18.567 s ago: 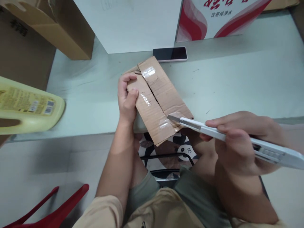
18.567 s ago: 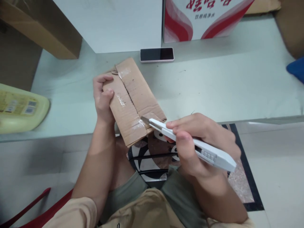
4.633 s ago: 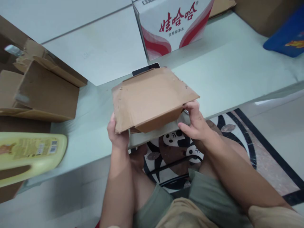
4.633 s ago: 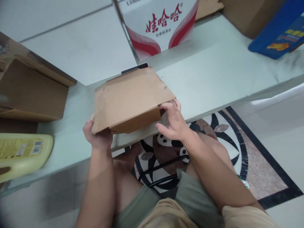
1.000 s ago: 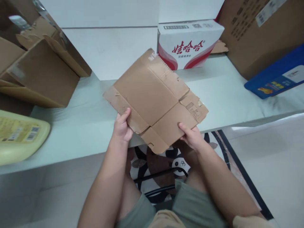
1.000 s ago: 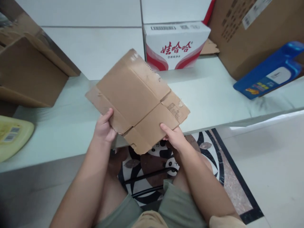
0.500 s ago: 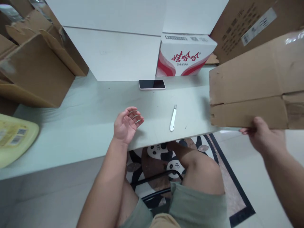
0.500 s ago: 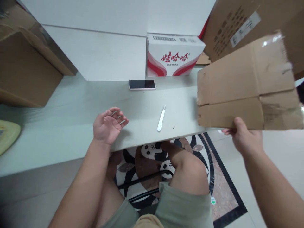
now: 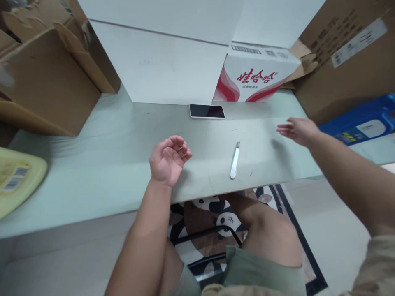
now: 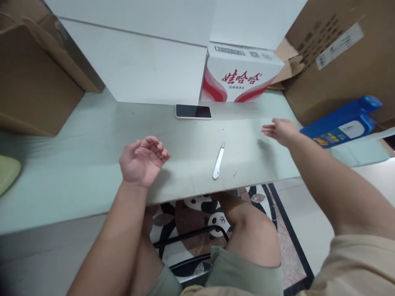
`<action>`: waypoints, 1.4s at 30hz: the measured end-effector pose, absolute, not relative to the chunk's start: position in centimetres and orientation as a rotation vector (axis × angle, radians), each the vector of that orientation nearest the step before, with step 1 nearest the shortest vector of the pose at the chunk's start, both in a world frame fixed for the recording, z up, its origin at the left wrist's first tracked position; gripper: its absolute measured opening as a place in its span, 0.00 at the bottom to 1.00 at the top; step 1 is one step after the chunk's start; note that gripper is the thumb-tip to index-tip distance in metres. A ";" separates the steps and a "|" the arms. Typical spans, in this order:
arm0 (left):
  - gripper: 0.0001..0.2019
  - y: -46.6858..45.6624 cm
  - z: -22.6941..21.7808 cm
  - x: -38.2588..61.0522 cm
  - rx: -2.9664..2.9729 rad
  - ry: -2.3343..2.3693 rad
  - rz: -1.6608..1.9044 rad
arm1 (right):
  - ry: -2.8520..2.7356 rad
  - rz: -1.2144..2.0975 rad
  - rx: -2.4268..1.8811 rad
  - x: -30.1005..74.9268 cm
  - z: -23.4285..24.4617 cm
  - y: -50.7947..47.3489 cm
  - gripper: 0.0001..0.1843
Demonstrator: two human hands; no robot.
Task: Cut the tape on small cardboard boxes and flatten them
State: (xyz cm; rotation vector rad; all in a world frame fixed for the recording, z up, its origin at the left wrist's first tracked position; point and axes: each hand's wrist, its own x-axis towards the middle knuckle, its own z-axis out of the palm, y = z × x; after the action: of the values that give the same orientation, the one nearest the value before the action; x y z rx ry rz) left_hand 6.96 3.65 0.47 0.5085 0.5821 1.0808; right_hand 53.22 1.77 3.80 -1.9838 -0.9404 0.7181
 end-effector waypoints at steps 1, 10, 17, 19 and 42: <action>0.15 3.6 0.6 6.9 0.502 0.570 1.082 | -0.895 0.761 -2.030 51.3 3.3 1.1 0.09; 0.11 1.9 1.2 3.9 0.431 0.515 1.201 | -1.189 0.978 -2.081 34.2 7.6 2.6 0.09; 0.14 2.1 1.4 0.8 0.499 0.592 1.410 | -2.183 0.762 -1.648 16.3 7.2 9.6 0.22; 0.14 2.3 1.6 0.3 0.492 0.611 1.435 | -2.324 0.650 -1.462 11.0 7.2 11.6 0.27; 0.10 -0.8 0.8 -5.6 0.699 1.330 2.352 | -1.488 0.211 -1.225 18.0 4.4 -1.3 0.19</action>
State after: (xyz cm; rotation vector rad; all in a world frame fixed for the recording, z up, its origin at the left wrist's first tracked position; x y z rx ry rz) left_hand -5.60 -0.76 0.80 0.6987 1.3300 2.3515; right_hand 18.04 -1.30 4.39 -1.2254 -1.4885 0.2109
